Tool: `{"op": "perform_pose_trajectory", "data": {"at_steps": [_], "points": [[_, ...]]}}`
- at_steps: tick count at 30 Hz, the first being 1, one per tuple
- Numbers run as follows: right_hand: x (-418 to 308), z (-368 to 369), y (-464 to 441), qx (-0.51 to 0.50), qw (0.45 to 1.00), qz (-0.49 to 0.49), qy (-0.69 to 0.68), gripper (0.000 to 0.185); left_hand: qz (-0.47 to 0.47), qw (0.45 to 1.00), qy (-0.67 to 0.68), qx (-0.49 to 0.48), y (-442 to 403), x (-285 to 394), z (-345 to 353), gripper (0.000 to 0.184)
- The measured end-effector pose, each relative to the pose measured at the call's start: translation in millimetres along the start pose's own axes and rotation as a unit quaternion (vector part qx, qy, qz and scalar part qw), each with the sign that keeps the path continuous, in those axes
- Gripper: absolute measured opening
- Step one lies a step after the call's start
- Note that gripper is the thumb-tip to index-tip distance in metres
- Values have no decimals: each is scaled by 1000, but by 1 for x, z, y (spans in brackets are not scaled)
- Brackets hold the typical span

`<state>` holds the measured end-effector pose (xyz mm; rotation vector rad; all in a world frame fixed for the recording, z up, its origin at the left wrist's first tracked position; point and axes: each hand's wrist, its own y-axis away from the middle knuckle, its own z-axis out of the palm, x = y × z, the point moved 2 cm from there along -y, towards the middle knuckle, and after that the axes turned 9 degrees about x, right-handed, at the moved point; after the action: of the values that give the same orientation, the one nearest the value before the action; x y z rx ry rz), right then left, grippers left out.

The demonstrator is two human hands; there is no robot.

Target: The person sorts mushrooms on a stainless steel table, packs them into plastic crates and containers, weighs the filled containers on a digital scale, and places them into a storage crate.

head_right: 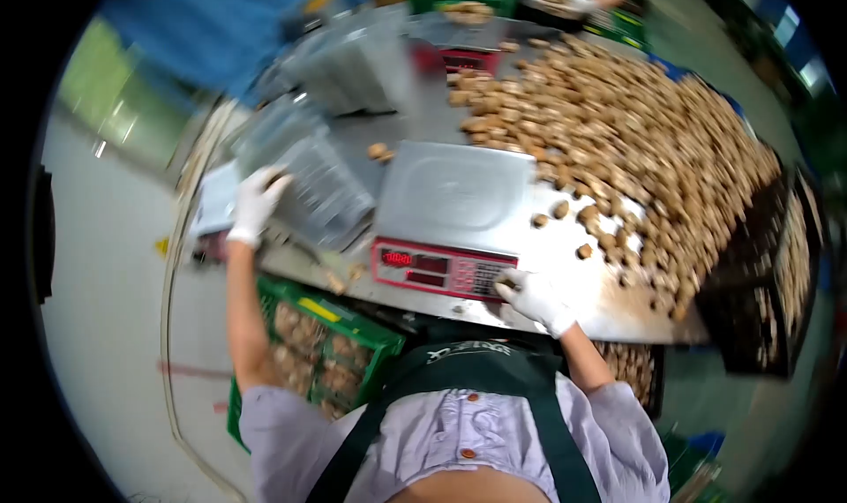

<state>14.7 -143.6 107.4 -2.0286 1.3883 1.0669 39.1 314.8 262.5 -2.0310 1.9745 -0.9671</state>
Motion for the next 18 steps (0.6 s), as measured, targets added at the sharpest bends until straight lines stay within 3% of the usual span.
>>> {"op": "perform_pose_trajectory", "data": {"at_steps": [3,6,9,17,18], "points": [[11,-19,15,46,998,-8,43,21,32,998,-26,-55,-11,-4,-9,21],[33,-25,28,54,997,39,32,24,-31,994,-63,-81,-18,-4,-18,17],[46,-35,39,71,995,52,51,25,38,986,-117,-109,-24,4,-18,16],[83,-52,48,65,995,61,47,26,29,980,-86,-179,-25,3,-20,30],[87,-53,48,68,995,65,45,26,47,969,-160,-182,-26,12,-18,34]]}}
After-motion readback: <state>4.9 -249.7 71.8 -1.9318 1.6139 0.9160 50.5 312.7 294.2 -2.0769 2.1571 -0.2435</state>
